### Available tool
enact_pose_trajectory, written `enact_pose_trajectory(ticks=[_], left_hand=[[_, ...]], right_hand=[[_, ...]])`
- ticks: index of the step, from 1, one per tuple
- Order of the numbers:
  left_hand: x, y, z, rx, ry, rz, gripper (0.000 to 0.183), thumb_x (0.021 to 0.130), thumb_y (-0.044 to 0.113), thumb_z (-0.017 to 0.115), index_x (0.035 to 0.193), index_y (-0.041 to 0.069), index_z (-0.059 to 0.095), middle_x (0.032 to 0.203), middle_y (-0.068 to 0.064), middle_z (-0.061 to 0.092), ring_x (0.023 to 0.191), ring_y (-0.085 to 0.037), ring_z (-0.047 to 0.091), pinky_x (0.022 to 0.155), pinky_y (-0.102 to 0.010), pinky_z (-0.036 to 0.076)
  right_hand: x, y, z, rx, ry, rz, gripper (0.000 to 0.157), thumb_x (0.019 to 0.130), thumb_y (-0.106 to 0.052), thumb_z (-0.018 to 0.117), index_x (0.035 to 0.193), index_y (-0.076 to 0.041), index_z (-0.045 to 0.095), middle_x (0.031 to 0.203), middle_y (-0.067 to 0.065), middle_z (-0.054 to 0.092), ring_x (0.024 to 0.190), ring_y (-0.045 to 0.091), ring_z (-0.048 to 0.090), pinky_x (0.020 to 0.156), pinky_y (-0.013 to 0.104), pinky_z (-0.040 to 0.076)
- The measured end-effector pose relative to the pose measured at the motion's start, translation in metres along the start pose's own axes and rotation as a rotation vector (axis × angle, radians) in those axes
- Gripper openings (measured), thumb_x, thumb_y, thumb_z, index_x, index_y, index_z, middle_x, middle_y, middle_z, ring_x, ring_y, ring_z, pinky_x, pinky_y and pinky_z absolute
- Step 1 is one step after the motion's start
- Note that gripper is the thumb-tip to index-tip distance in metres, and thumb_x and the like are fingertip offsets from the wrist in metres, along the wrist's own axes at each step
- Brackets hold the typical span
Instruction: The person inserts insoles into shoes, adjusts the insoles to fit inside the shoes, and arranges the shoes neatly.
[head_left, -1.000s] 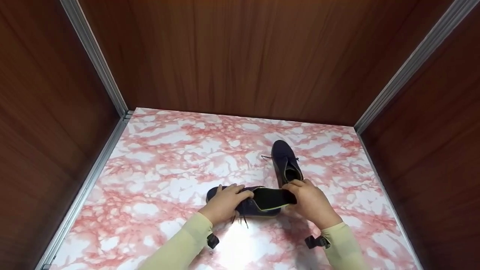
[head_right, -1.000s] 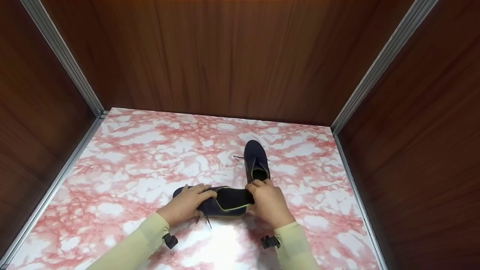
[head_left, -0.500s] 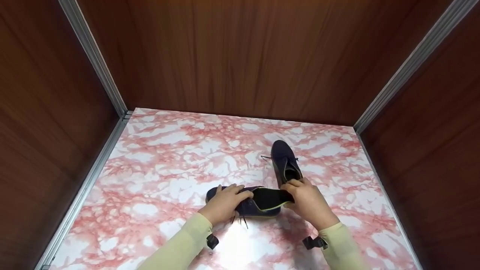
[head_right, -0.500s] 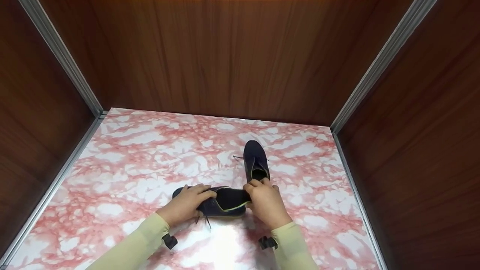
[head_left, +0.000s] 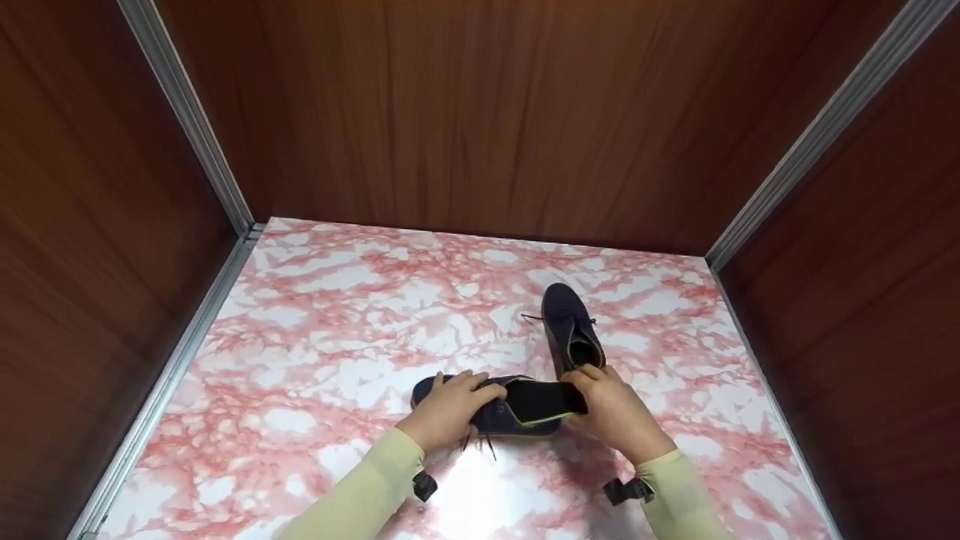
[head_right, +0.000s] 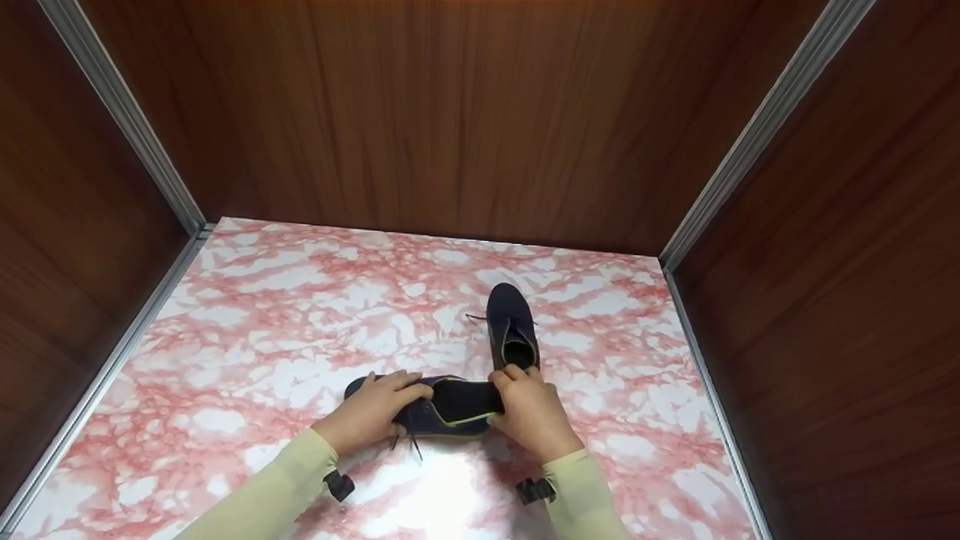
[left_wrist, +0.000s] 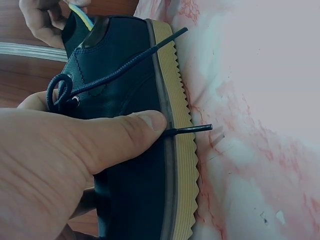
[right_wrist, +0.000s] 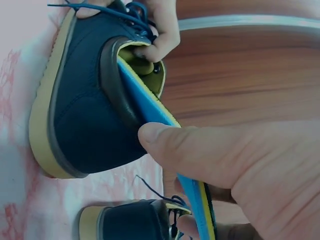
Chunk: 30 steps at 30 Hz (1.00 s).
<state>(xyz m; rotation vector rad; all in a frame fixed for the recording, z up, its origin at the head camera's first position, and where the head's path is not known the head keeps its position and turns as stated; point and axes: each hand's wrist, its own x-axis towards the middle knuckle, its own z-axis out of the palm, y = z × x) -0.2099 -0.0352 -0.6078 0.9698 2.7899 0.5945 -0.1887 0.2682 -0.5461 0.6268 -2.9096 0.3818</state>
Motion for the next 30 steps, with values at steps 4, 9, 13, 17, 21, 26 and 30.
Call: enact_pose_trajectory(ticks=[4, 9, 13, 17, 21, 26, 30], left_hand=[[0.000, 0.000, -0.001, 0.004, 0.003, 0.003, 0.084, 0.090, 0.003, 0.085, 0.156, 0.044, 0.052, 0.172, -0.013, 0.048, 0.161, -0.043, 0.044, 0.120, -0.083, 0.035], [0.000, 0.001, -0.001, 0.008, 0.009, 0.007, 0.084, 0.089, 0.004, 0.087, 0.155, 0.043, 0.052, 0.171, -0.013, 0.049, 0.160, -0.042, 0.045, 0.119, -0.083, 0.037], [-0.001, 0.000, 0.000, 0.004, 0.013, 0.008, 0.084, 0.090, 0.004, 0.087, 0.155, 0.043, 0.052, 0.171, -0.013, 0.048, 0.160, -0.042, 0.045, 0.119, -0.082, 0.037], [-0.002, 0.000, 0.001, -0.007, 0.018, 0.002, 0.084, 0.090, 0.004, 0.087, 0.155, 0.044, 0.052, 0.171, -0.012, 0.048, 0.160, -0.043, 0.045, 0.120, -0.082, 0.036], [-0.002, 0.000, 0.002, -0.011, 0.018, 0.004, 0.084, 0.090, 0.005, 0.086, 0.156, 0.044, 0.052, 0.172, -0.011, 0.048, 0.160, -0.043, 0.045, 0.120, -0.082, 0.036], [-0.001, -0.001, 0.003, -0.008, 0.028, 0.013, 0.084, 0.089, 0.003, 0.085, 0.155, 0.043, 0.053, 0.171, -0.012, 0.049, 0.159, -0.043, 0.046, 0.118, -0.083, 0.037], [-0.002, -0.002, 0.002, -0.017, 0.028, 0.014, 0.082, 0.090, 0.003, 0.085, 0.155, 0.042, 0.053, 0.172, -0.014, 0.048, 0.160, -0.044, 0.045, 0.118, -0.084, 0.036]], right_hand=[[-0.001, 0.003, 0.002, 0.038, -0.031, 0.033, 0.059, 0.074, -0.021, 0.101, 0.126, -0.008, 0.075, 0.121, 0.010, 0.074, 0.113, 0.040, 0.068, 0.099, 0.055, 0.061], [-0.002, 0.006, 0.001, 0.084, -0.109, 0.085, 0.069, 0.079, -0.030, 0.099, 0.138, -0.009, 0.072, 0.131, 0.013, 0.072, 0.121, 0.038, 0.067, 0.104, 0.055, 0.059], [-0.001, 0.008, -0.003, 0.100, -0.127, 0.092, 0.070, 0.080, -0.030, 0.099, 0.141, -0.011, 0.072, 0.136, 0.012, 0.071, 0.127, 0.036, 0.067, 0.107, 0.056, 0.058], [0.000, 0.007, -0.006, 0.075, -0.100, 0.048, 0.064, 0.078, -0.027, 0.101, 0.135, -0.011, 0.076, 0.132, 0.008, 0.073, 0.122, 0.035, 0.069, 0.104, 0.055, 0.060], [0.001, 0.004, -0.008, 0.040, -0.067, 0.003, 0.062, 0.075, -0.027, 0.102, 0.130, -0.012, 0.078, 0.129, 0.004, 0.075, 0.118, 0.036, 0.069, 0.099, 0.055, 0.061], [0.001, 0.001, -0.009, 0.010, -0.039, -0.046, 0.060, 0.075, -0.027, 0.103, 0.128, -0.010, 0.078, 0.128, 0.003, 0.075, 0.115, 0.035, 0.068, 0.098, 0.054, 0.062], [0.004, 0.001, -0.009, -0.026, -0.017, -0.082, 0.059, 0.075, -0.027, 0.103, 0.127, -0.011, 0.078, 0.126, 0.004, 0.076, 0.113, 0.035, 0.069, 0.095, 0.053, 0.063]])
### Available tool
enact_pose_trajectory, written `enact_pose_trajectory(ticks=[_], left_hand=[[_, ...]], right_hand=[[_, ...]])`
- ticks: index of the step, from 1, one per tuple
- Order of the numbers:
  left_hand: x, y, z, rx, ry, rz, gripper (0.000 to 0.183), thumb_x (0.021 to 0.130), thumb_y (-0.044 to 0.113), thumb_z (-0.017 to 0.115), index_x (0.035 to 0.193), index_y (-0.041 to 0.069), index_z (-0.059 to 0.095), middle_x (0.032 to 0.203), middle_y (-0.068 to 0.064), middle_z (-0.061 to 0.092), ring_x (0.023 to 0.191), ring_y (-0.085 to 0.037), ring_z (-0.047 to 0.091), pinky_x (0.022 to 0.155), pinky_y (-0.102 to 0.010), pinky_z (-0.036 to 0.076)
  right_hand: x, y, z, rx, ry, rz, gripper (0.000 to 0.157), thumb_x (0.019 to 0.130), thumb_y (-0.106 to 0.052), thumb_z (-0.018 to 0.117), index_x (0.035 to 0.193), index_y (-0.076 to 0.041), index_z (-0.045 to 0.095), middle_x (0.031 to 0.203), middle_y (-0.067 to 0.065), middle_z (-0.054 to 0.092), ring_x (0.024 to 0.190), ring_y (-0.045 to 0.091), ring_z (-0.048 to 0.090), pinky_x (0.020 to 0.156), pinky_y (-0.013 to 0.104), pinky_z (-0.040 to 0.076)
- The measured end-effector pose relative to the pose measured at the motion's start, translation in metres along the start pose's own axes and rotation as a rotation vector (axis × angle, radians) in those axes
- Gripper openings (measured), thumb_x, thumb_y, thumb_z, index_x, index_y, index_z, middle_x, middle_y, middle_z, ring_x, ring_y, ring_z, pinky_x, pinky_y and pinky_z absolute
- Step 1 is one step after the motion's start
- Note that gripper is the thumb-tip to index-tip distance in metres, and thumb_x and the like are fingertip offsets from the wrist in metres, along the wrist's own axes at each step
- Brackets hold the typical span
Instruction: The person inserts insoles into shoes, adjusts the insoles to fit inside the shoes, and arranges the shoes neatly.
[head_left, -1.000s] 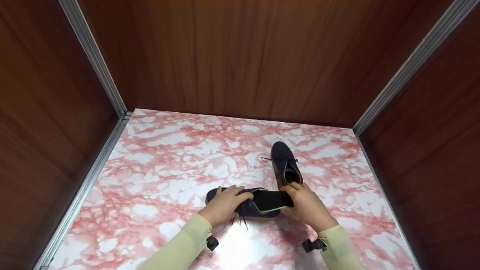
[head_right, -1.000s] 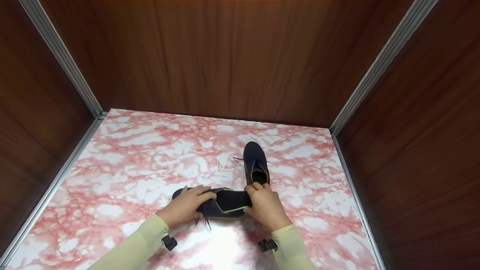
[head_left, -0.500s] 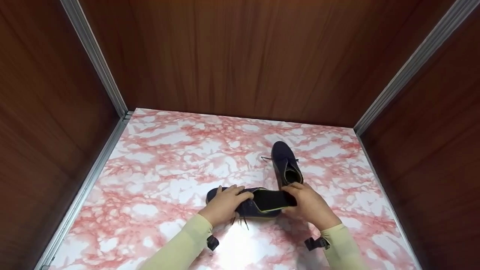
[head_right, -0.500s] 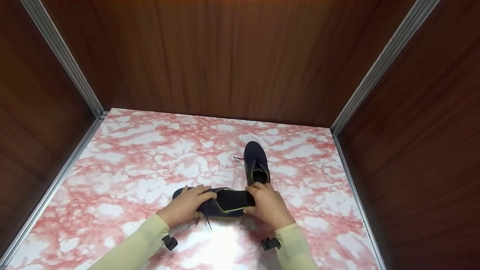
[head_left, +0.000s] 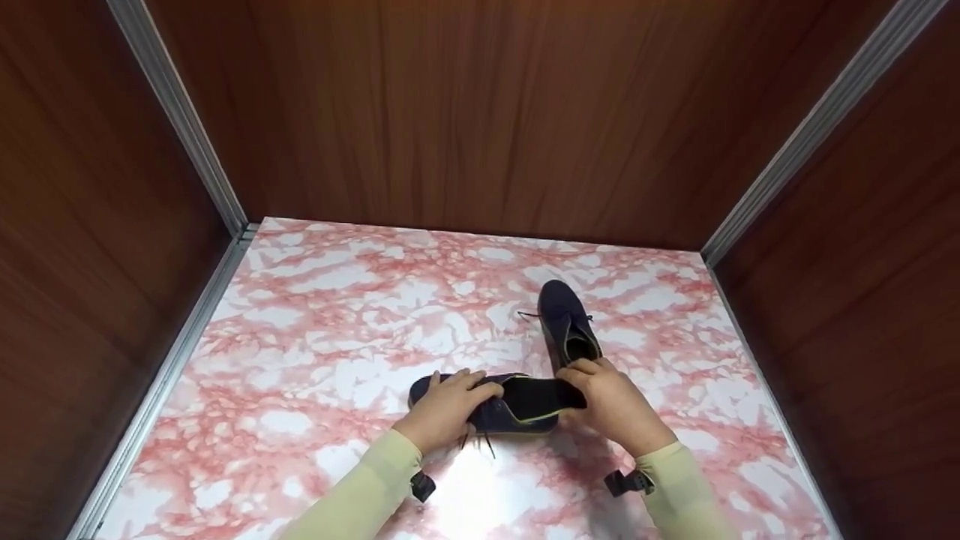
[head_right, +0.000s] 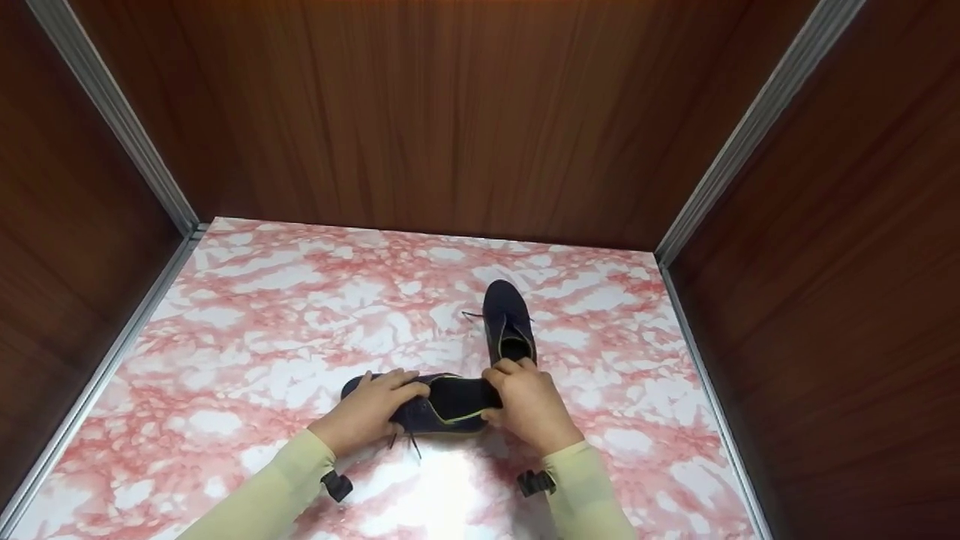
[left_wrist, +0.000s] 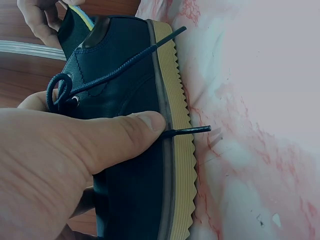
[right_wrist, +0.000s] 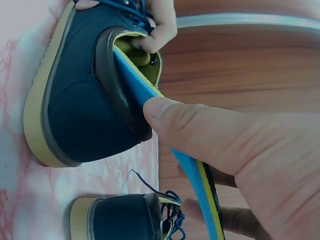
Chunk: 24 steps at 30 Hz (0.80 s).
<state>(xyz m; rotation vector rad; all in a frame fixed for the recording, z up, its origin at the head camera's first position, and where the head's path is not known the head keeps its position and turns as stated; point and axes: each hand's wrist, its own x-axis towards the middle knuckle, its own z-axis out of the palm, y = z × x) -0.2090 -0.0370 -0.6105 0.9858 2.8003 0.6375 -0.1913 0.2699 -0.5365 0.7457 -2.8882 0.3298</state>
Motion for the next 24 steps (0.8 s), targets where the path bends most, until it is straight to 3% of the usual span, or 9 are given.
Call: enact_pose_trajectory(ticks=[24], left_hand=[[0.0033, 0.0025, 0.0003, -0.011, -0.026, 0.009, 0.075, 0.091, 0.019, 0.089, 0.155, 0.036, 0.054, 0.170, -0.016, 0.049, 0.159, -0.046, 0.045, 0.118, -0.085, 0.035]], right_hand=[[-0.0022, -0.0018, 0.0071, 0.011, -0.051, 0.029, 0.061, 0.080, -0.035, 0.099, 0.130, -0.009, 0.075, 0.127, 0.010, 0.074, 0.116, 0.042, 0.068, 0.092, 0.058, 0.062]])
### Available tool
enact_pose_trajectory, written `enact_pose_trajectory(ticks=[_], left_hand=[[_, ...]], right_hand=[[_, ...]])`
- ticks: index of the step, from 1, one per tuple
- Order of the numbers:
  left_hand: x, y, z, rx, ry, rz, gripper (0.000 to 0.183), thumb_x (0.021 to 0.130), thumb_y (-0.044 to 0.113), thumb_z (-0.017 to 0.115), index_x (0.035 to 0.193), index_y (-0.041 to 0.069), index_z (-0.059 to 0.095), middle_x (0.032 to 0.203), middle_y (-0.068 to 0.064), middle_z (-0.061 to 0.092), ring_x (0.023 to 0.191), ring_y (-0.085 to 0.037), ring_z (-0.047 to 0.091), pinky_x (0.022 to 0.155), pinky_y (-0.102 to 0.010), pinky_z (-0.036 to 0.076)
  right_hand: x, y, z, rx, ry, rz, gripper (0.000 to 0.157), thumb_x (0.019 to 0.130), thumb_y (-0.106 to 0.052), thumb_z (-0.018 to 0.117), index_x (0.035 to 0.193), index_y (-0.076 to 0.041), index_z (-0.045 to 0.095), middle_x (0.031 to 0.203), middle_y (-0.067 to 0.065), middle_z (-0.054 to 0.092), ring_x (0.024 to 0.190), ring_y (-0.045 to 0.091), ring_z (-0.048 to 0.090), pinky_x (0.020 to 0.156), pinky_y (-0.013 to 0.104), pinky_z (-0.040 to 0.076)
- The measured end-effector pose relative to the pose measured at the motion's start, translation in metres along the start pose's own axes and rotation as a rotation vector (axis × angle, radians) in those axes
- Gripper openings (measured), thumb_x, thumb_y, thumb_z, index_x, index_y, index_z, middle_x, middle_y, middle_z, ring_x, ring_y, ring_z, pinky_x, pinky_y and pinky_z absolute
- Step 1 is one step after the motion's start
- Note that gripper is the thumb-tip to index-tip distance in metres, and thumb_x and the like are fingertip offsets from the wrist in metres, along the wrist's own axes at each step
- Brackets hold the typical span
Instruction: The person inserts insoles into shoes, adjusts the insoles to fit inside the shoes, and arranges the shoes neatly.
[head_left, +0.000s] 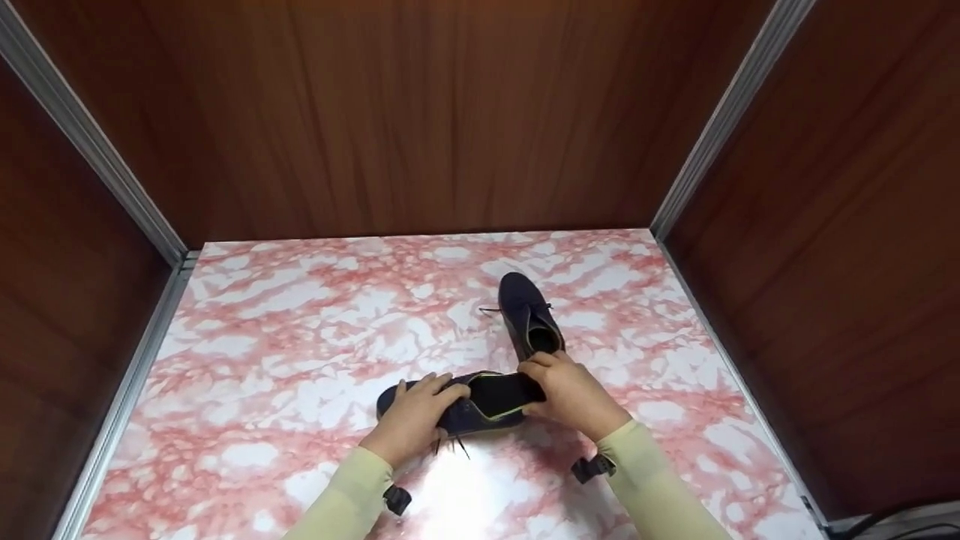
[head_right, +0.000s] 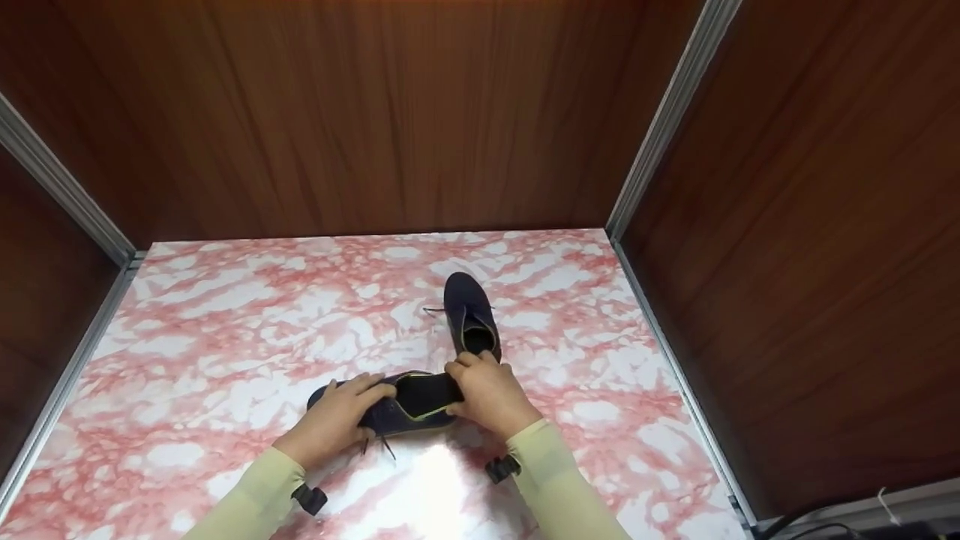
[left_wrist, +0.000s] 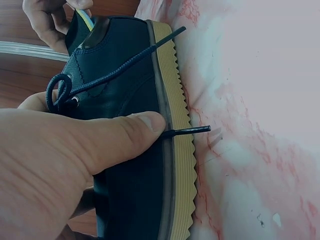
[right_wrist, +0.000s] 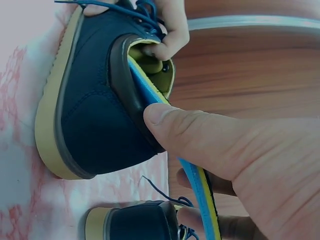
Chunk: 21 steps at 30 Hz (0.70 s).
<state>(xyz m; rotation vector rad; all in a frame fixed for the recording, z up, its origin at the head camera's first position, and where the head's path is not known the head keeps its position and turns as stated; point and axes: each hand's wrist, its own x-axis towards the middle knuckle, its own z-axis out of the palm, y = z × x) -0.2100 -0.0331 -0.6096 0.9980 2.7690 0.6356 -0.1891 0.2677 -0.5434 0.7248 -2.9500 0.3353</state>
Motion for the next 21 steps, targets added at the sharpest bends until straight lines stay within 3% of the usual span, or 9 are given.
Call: enact_pose_trajectory(ticks=[21], left_hand=[[-0.0013, -0.0008, 0.0000, 0.014, 0.017, 0.003, 0.078, 0.087, 0.016, 0.092, 0.152, 0.039, 0.055, 0.168, -0.015, 0.052, 0.157, -0.046, 0.048, 0.116, -0.086, 0.036]], right_hand=[[0.0003, -0.0013, 0.0059, 0.049, -0.010, 0.034, 0.064, 0.079, -0.029, 0.100, 0.132, -0.005, 0.074, 0.131, 0.011, 0.073, 0.121, 0.040, 0.066, 0.102, 0.055, 0.060]])
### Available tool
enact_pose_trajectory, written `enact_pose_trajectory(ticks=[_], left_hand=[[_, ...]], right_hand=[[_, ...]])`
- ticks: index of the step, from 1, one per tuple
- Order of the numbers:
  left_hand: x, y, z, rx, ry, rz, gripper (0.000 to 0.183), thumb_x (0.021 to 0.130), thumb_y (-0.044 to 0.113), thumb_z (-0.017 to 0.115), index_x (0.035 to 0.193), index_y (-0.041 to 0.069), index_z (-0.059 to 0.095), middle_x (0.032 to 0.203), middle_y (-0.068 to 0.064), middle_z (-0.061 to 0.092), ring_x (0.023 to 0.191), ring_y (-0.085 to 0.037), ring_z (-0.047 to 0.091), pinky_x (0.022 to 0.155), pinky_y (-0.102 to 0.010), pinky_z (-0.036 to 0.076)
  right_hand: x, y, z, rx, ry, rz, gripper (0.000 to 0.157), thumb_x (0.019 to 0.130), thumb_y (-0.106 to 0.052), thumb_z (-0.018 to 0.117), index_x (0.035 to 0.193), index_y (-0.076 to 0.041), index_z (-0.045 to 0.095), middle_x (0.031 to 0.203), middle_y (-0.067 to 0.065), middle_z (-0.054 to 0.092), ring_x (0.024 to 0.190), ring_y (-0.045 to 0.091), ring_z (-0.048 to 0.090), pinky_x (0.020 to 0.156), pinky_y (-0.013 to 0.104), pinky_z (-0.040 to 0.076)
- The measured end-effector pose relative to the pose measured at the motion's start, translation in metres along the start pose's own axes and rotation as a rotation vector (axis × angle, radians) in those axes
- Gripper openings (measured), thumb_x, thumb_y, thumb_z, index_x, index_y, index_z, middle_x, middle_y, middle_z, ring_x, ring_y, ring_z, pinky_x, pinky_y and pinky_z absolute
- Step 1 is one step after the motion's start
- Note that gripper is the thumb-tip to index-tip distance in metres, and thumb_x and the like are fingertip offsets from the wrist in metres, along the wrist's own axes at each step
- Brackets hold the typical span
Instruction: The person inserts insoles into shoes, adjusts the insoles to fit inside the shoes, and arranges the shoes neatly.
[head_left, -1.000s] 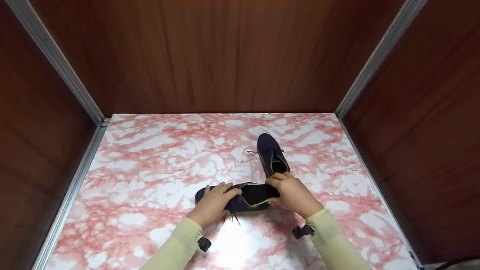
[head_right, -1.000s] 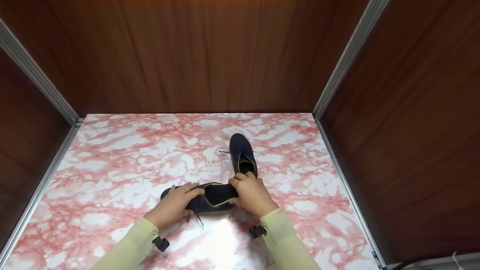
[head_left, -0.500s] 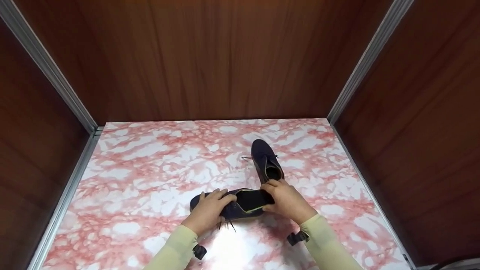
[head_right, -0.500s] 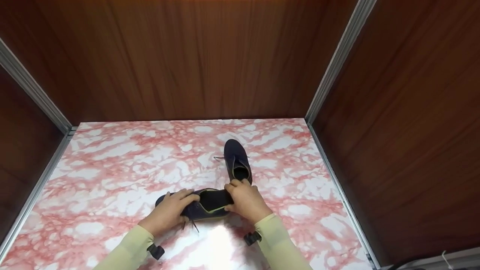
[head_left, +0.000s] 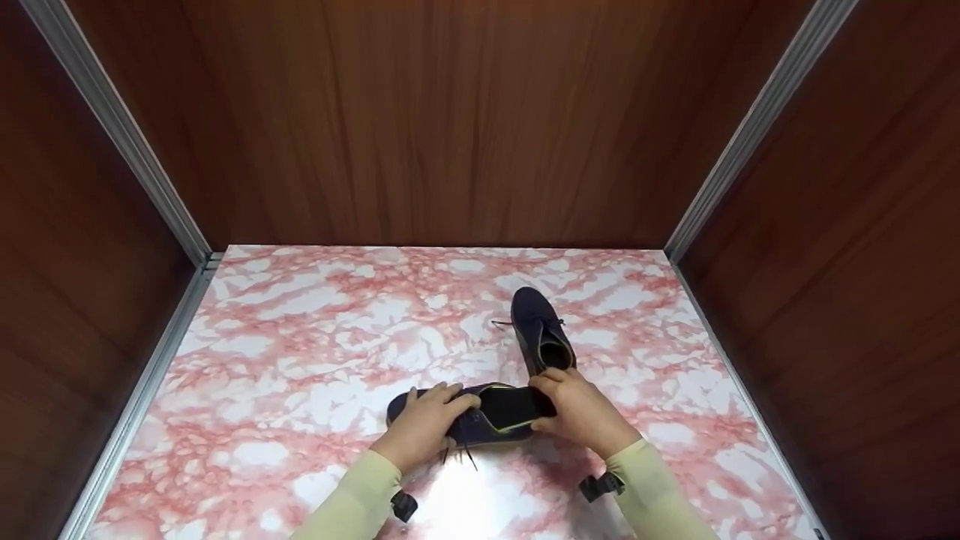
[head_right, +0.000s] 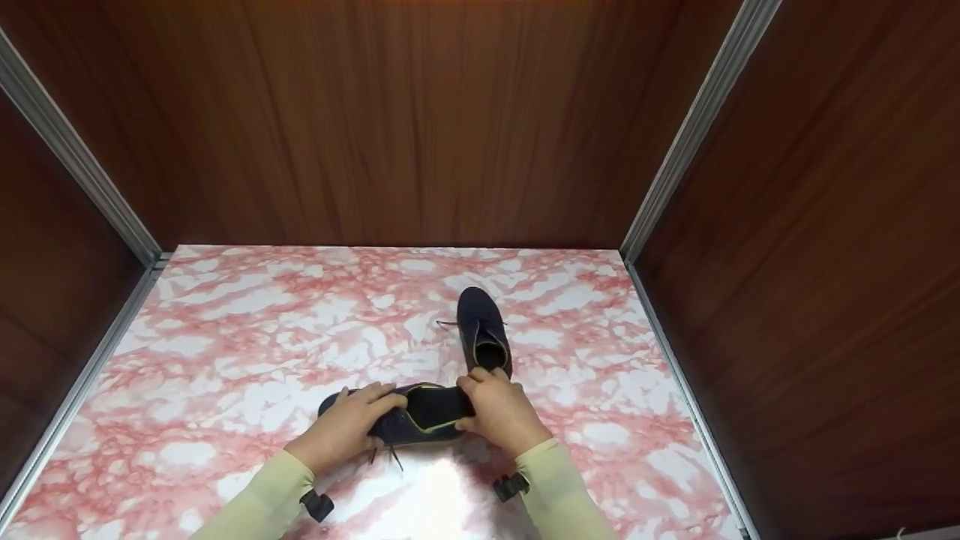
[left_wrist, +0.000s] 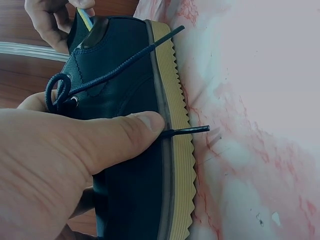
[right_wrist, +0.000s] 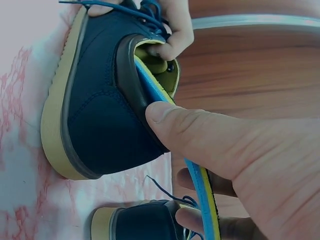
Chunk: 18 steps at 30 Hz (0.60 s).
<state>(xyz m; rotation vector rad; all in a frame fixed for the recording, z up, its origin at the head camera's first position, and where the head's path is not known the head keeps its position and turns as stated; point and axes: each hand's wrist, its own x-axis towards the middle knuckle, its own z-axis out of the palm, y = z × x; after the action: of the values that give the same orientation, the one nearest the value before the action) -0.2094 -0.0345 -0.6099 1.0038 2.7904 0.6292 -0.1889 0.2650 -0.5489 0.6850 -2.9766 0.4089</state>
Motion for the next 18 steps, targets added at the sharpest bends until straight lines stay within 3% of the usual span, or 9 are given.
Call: enact_pose_trajectory(ticks=[4, 11, 18], left_hand=[[0.0015, -0.0012, -0.0013, -0.001, 0.001, 0.002, 0.078, 0.087, 0.015, 0.092, 0.152, 0.039, 0.055, 0.168, -0.015, 0.052, 0.157, -0.046, 0.048, 0.115, -0.086, 0.037], [0.0015, -0.0012, -0.0014, -0.006, -0.011, -0.008, 0.079, 0.088, 0.016, 0.092, 0.152, 0.041, 0.054, 0.170, -0.014, 0.050, 0.158, -0.045, 0.047, 0.117, -0.086, 0.035], [0.0012, -0.0015, 0.0002, -0.014, 0.010, 0.006, 0.080, 0.087, 0.016, 0.092, 0.152, 0.041, 0.055, 0.168, -0.015, 0.052, 0.156, -0.047, 0.048, 0.115, -0.087, 0.037]], right_hand=[[0.0017, 0.0012, 0.0006, 0.016, -0.010, 0.011, 0.065, 0.080, -0.030, 0.099, 0.133, -0.003, 0.073, 0.131, 0.013, 0.072, 0.120, 0.039, 0.068, 0.104, 0.054, 0.059], [0.0033, 0.0004, 0.0003, -0.014, -0.067, 0.061, 0.075, 0.080, -0.041, 0.098, 0.142, -0.010, 0.070, 0.136, 0.009, 0.071, 0.125, 0.040, 0.069, 0.092, 0.071, 0.054], [0.0068, -0.0024, -0.0080, -0.079, -0.056, 0.041, 0.076, 0.073, -0.040, 0.100, 0.138, -0.012, 0.073, 0.137, 0.008, 0.072, 0.124, 0.040, 0.067, 0.090, 0.070, 0.053]])
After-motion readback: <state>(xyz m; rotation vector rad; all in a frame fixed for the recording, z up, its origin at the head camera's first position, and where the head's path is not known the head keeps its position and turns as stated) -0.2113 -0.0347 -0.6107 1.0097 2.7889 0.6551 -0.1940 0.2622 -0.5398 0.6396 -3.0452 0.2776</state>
